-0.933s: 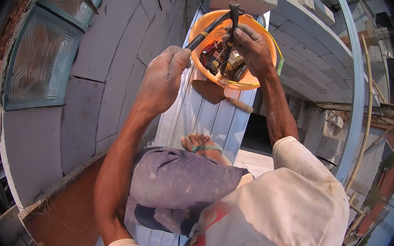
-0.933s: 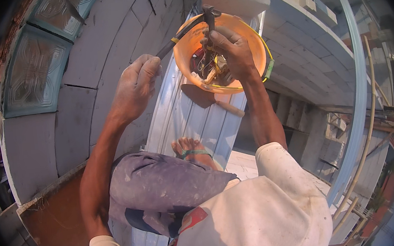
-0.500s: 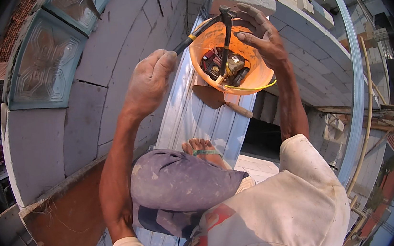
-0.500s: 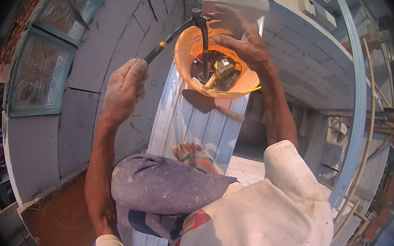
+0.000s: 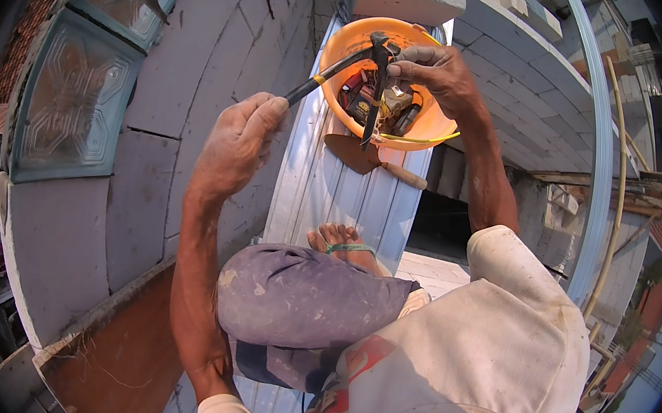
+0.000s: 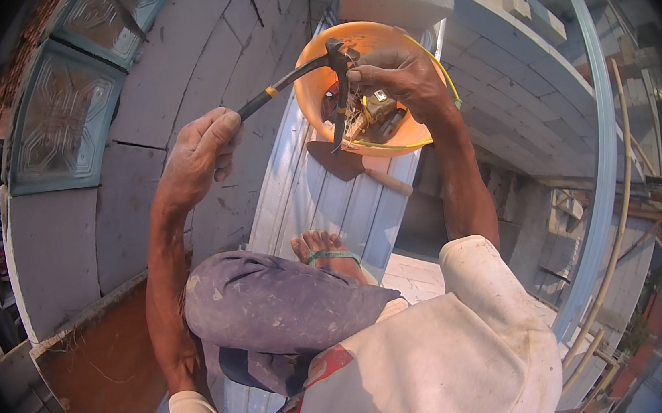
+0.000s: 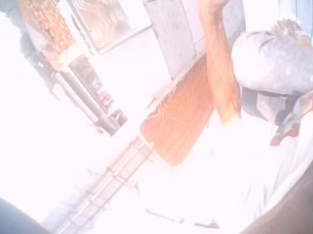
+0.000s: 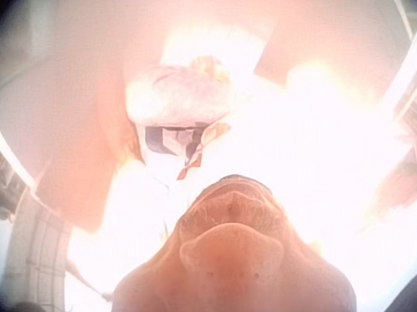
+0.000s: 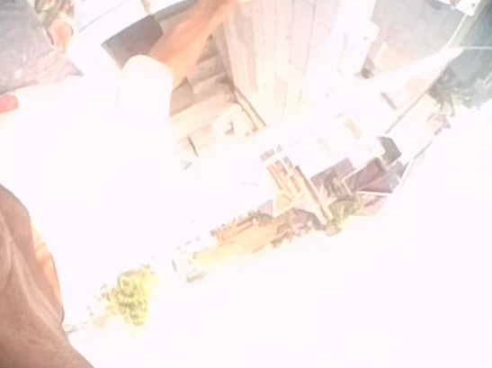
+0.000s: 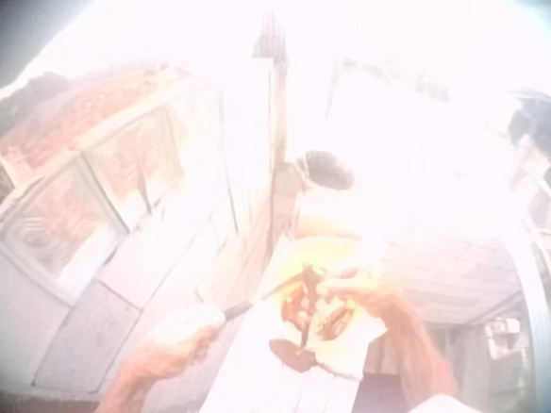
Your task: The person is working on a rooftop structure, using a hammer to remove a piece of wood and then using pliers to pull out nails. They are seen handling a bucket of tools and manipulating the wooden board to detach it from the roof.
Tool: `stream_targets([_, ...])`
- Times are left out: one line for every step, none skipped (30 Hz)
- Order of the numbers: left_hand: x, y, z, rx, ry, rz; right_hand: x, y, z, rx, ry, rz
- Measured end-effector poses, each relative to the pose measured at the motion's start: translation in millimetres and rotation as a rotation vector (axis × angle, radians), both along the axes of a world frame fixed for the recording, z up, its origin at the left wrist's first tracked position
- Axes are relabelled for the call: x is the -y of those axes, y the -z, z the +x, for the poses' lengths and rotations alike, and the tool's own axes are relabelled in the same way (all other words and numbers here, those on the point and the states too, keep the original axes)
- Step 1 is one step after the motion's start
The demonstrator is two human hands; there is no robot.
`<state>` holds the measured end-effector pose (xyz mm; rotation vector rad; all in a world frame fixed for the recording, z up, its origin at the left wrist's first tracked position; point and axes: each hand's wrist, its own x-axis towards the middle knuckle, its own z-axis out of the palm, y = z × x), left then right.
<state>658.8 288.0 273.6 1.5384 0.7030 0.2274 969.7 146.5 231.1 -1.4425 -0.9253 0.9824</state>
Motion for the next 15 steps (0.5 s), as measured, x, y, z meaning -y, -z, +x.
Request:
stream_targets([-1,0,-1,-0.016,0.001,0.005,2,3,-3,0.054,0.053,0.003])
stream_targets([-2,1,-2,-0.029,0.006,0.01,3,3,-2,0.033,0.081,0.062])
stream_targets([-4,2,-3,-0.043,0.011,0.016,4,1,0,0.012,0.109,0.121])
stream_targets([-4,4,-3,-0.056,0.017,0.019,6,-2,2,-0.008,0.138,0.176])
stream_targets([-4,4,-4,-0.065,0.03,0.013,4,-3,7,0.048,0.14,0.217])
stream_targets([-4,2,-6,-0.075,0.043,0.007,0,-4,9,0.139,0.183,0.187])
stream_targets([-4,0,-5,-0.079,0.06,0.002,-4,-8,9,0.237,0.228,0.158])
stream_targets([-3,0,-5,-0.077,0.065,-0.016,-8,-10,12,0.334,0.273,0.128])
stream_targets([-2,-1,-5,-0.076,0.069,-0.034,-9,-2,22,0.57,0.33,0.108])
stream_targets([-1,-2,-5,-0.076,0.068,-0.049,-11,6,34,0.788,0.367,0.098])
stream_targets([-1,-2,-6,-0.06,0.053,-0.078,-11,13,45,1.006,0.402,0.086])
stream_targets([-2,-1,-5,-0.043,0.038,-0.107,-8,19,55,1.224,0.437,0.071])
stream_targets([-3,0,-7,-0.029,0.018,-0.135,-6,20,57,1.294,0.397,-0.096])
stream_targets([-3,2,-8,0.0,-0.009,-0.148,-4,21,59,1.357,0.355,-0.266])
stream_targets([-4,3,-9,0.029,-0.035,-0.16,-1,23,59,1.415,0.311,-0.438])
